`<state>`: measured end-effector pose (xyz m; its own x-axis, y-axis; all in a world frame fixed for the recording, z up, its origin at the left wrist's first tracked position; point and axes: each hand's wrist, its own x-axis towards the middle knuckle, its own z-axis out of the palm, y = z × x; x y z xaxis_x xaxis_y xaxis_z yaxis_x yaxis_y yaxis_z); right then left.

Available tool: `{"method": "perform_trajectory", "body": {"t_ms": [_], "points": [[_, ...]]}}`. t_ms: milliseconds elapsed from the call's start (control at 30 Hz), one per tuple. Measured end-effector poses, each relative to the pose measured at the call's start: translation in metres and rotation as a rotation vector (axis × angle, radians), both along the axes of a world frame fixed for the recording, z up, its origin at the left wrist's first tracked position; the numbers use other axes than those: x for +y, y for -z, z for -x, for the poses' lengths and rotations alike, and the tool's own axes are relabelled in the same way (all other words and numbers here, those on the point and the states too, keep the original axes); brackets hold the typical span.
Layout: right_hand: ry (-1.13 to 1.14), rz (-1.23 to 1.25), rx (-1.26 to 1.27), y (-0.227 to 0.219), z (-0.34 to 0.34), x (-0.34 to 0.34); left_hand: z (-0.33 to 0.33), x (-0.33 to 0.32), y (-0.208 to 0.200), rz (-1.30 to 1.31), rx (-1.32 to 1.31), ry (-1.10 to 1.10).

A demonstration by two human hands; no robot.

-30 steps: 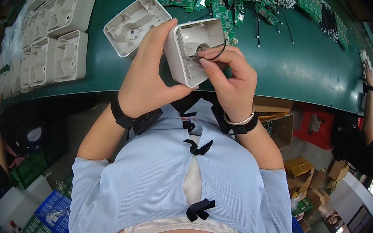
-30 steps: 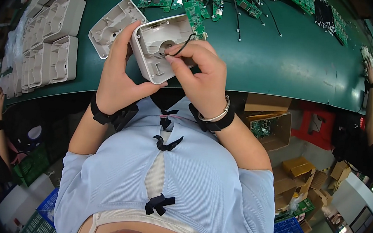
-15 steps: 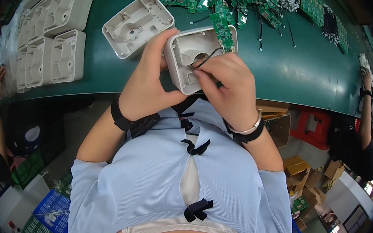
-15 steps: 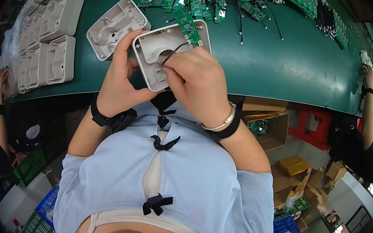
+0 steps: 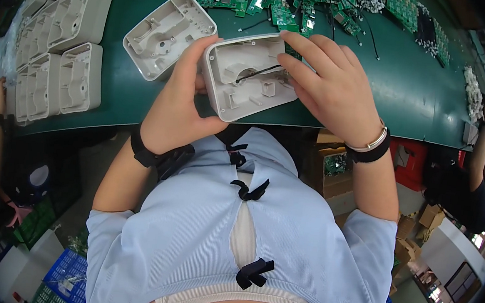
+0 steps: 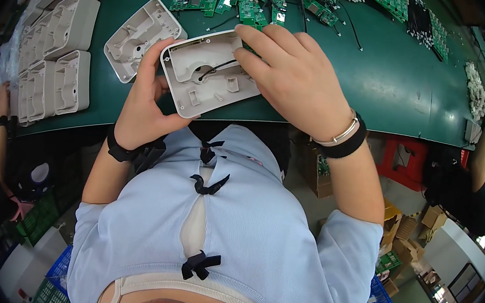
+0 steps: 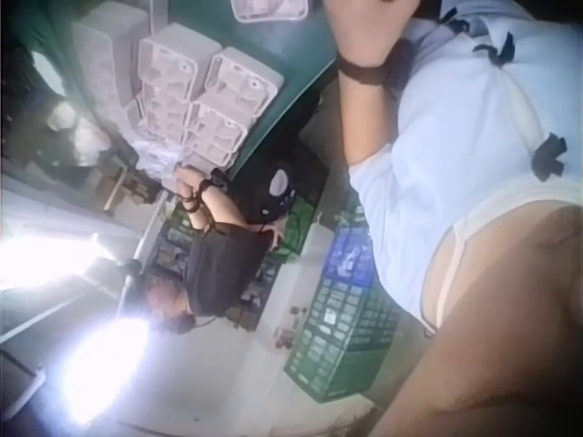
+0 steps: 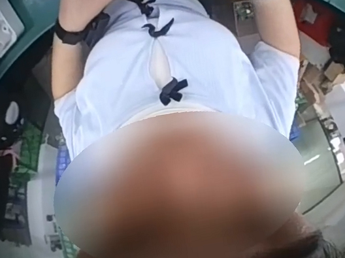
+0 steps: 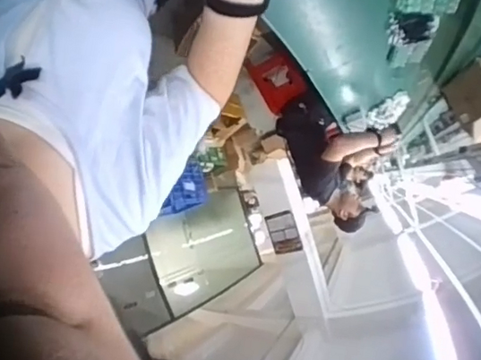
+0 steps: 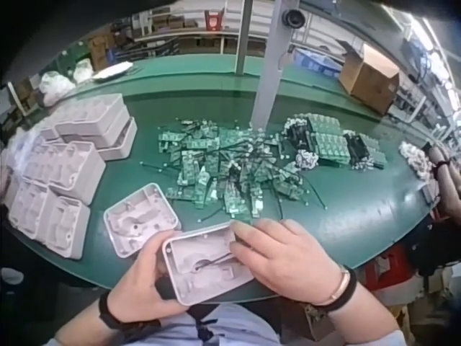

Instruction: The person picks up a plastic housing and places a small component inside it, then threads the wire of a circuit board through a hole and presses the board into place. They repeat this process with several units, setting each assembled piece aside on the table.

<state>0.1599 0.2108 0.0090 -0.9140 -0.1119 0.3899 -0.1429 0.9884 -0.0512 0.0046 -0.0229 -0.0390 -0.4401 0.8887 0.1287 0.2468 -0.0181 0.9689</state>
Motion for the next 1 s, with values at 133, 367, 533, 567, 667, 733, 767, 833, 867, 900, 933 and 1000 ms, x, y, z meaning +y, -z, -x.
{"method": "perform_trajectory", "body": {"t_ms": [133, 367, 533, 567, 667, 733, 767, 833, 867, 900, 933, 1000], "points": [[-0.045, -0.142, 0.030, 0.001, 0.003, 0.011, 0.000, 0.000, -0.002, 0.015, -0.024, -0.007], [-0.229, -0.136, 0.066, -0.026, -0.005, 0.004, -0.004, -0.001, -0.011, 0.072, -0.025, -0.039], [-0.269, 0.116, -0.205, -0.028, -0.016, -0.023, -0.008, 0.000, -0.010, 0.044, 0.315, -0.057], [-0.273, 0.190, -0.205, -0.026, -0.016, -0.028, -0.010, 0.000, -0.005, 0.004, 0.232, -0.043], [-0.278, 0.340, -0.204, -0.013, -0.017, -0.039, -0.011, 0.000, 0.000, -0.039, 0.118, -0.019], [-0.199, 0.559, -0.144, 0.004, -0.021, -0.047, -0.011, -0.001, 0.002, -0.044, 0.059, -0.005], [-0.160, 0.668, -0.113, 0.009, -0.023, -0.050, -0.011, -0.002, 0.002, -0.041, 0.058, -0.008], [-0.129, 0.726, -0.100, 0.015, -0.026, -0.053, -0.011, -0.004, 0.000, 0.007, -0.024, -0.036], [-0.093, 0.780, -0.085, 0.017, -0.027, -0.054, -0.011, -0.004, 0.000, 0.032, -0.065, -0.049], [-0.054, 0.831, -0.068, 0.019, -0.029, -0.055, -0.010, -0.005, 0.001, 0.033, -0.067, -0.048], [-0.052, 0.832, -0.069, 0.022, -0.029, -0.056, -0.009, -0.005, 0.003, 0.036, -0.077, -0.055], [-0.106, 0.697, -0.009, 0.028, -0.029, -0.058, -0.008, -0.006, 0.005, 0.043, -0.097, -0.068]]}}
